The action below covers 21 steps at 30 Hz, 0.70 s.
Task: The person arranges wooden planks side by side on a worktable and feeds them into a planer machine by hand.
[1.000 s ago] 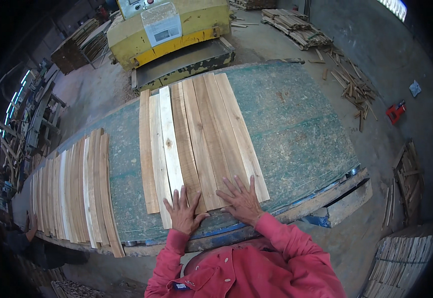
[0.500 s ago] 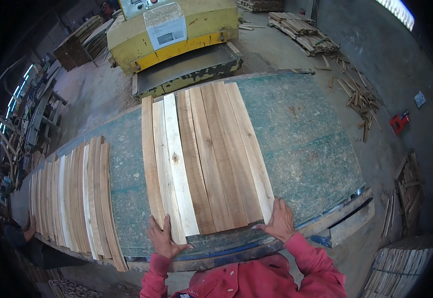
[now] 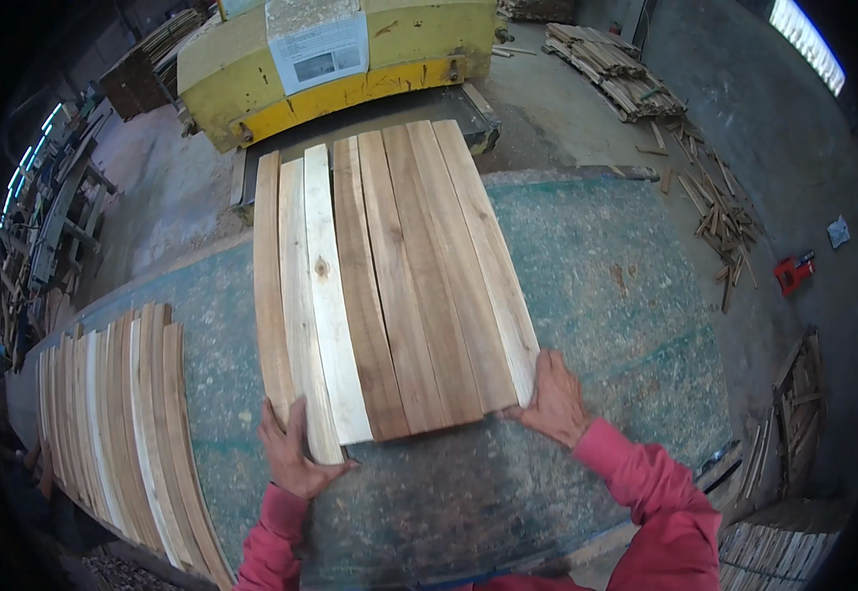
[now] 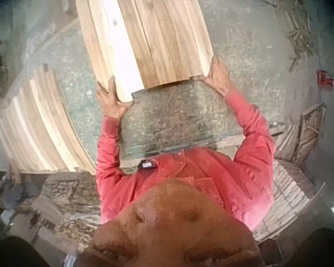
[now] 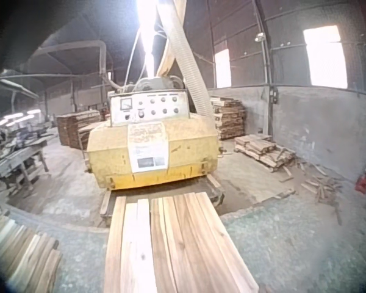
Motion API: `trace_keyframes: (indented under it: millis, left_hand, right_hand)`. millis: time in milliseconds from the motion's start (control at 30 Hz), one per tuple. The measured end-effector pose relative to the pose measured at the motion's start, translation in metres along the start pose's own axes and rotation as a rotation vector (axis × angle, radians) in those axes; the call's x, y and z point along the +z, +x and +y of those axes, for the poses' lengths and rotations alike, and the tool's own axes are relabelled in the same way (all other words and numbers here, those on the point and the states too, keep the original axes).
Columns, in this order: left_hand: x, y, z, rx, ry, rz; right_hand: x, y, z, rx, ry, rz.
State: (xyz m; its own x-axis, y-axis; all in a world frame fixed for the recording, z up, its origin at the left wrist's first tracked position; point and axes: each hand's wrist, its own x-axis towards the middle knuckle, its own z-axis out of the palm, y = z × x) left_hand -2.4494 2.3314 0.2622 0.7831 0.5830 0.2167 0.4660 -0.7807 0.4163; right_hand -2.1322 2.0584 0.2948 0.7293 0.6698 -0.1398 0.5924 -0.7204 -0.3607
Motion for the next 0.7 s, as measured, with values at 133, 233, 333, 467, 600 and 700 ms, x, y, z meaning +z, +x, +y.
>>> trace_keyframes:
  millis: [133,233,333,467,600,700]
  left_hand:
    - [0.018,0.108,-0.039,0.014,-0.016,0.096]
    - [0.056,0.193,-0.067,0.007,-0.02,0.21]
    - [0.087,0.249,-0.092,-0.012,0.168,0.257]
    - [0.106,0.283,-0.095,-0.049,0.298,0.323]
    - [0.104,0.306,-0.111,-0.071,0.273,0.327]
    - [0.105,0.319,-0.119,-0.063,0.294,0.337]
  right_hand:
    - [-0.022,0.127,-0.024,-0.105,-0.009,0.016]
    - [-0.026,0.218,-0.035,-0.075,0.009,0.183]
    - [-0.001,0.273,-0.054,-0.097,0.082,0.318]
    - [0.049,0.311,-0.058,-0.137,-0.2,0.524]
    - [0.062,0.338,-0.07,-0.152,-0.087,0.558]
    - [0.066,0.353,-0.071,-0.157,-0.068,0.554]
